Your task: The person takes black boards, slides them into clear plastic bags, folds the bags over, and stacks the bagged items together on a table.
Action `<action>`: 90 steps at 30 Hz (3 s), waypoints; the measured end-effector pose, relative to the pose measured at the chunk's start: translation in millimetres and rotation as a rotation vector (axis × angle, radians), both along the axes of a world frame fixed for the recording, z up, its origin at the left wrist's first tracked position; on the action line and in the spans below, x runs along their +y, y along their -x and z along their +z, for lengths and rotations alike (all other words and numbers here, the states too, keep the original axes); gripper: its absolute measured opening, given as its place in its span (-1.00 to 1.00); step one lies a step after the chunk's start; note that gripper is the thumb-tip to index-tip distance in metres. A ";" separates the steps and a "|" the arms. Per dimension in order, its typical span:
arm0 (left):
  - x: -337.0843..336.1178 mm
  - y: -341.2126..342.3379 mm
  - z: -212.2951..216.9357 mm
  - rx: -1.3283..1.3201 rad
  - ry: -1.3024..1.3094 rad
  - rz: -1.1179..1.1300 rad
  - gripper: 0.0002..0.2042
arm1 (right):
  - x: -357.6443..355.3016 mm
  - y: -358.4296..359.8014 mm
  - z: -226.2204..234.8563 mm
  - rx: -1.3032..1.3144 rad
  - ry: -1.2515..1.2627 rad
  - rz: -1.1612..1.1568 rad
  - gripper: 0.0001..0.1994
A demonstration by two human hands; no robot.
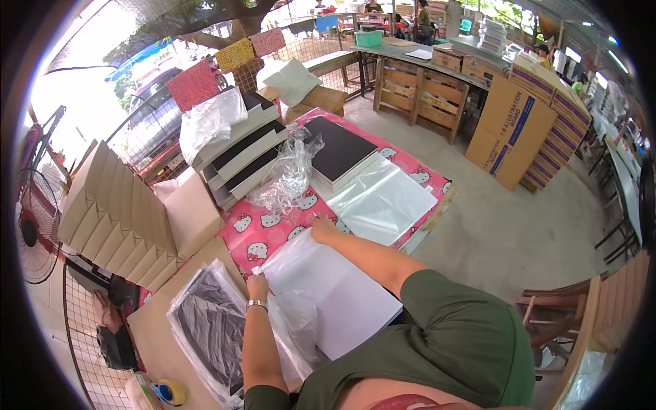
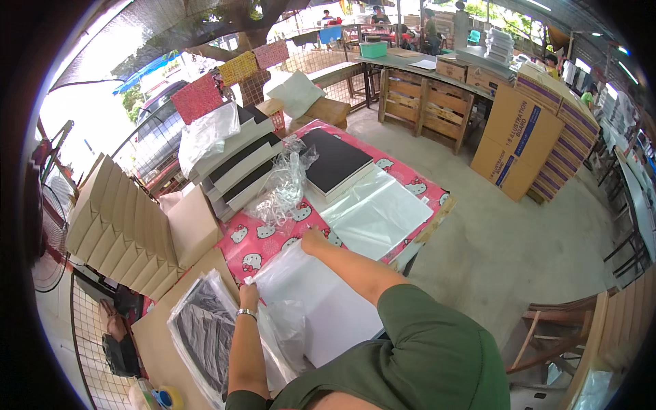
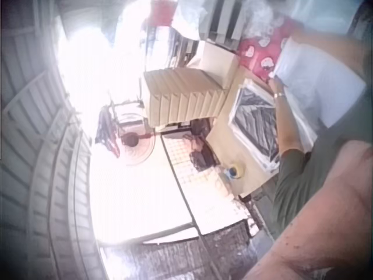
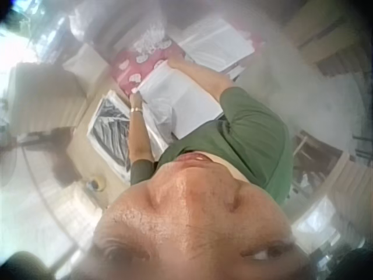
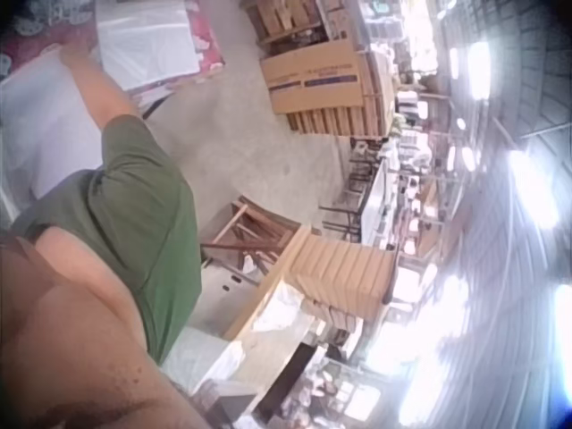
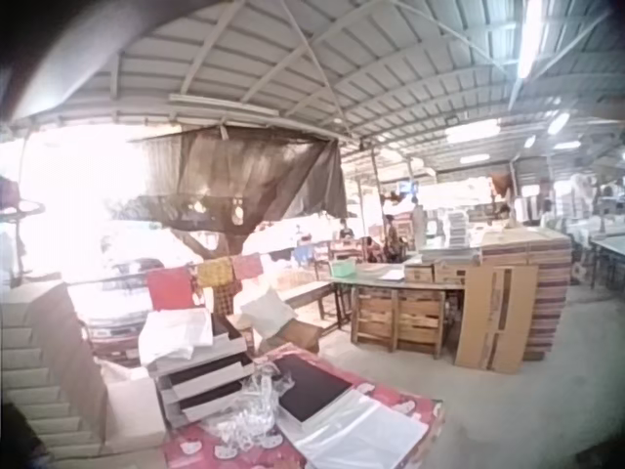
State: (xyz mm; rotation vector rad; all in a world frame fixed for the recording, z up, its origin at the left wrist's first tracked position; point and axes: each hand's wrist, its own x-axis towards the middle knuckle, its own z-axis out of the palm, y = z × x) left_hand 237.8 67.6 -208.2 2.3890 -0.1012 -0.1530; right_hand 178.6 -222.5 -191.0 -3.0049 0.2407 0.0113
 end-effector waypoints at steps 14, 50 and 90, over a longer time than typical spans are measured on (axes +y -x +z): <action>75.7 102.4 271.9 0.450 1.078 0.102 -0.80 | -18.7 88.0 286.9 -0.336 -0.564 0.589 -0.81; 122.3 266.0 110.6 0.887 0.658 0.066 -0.91 | -12.0 278.6 108.3 0.561 -2.003 -0.117 -0.75; 129.0 269.7 79.2 -0.096 1.109 0.784 -0.85 | 159.8 121.1 77.6 0.125 -1.382 0.243 -0.71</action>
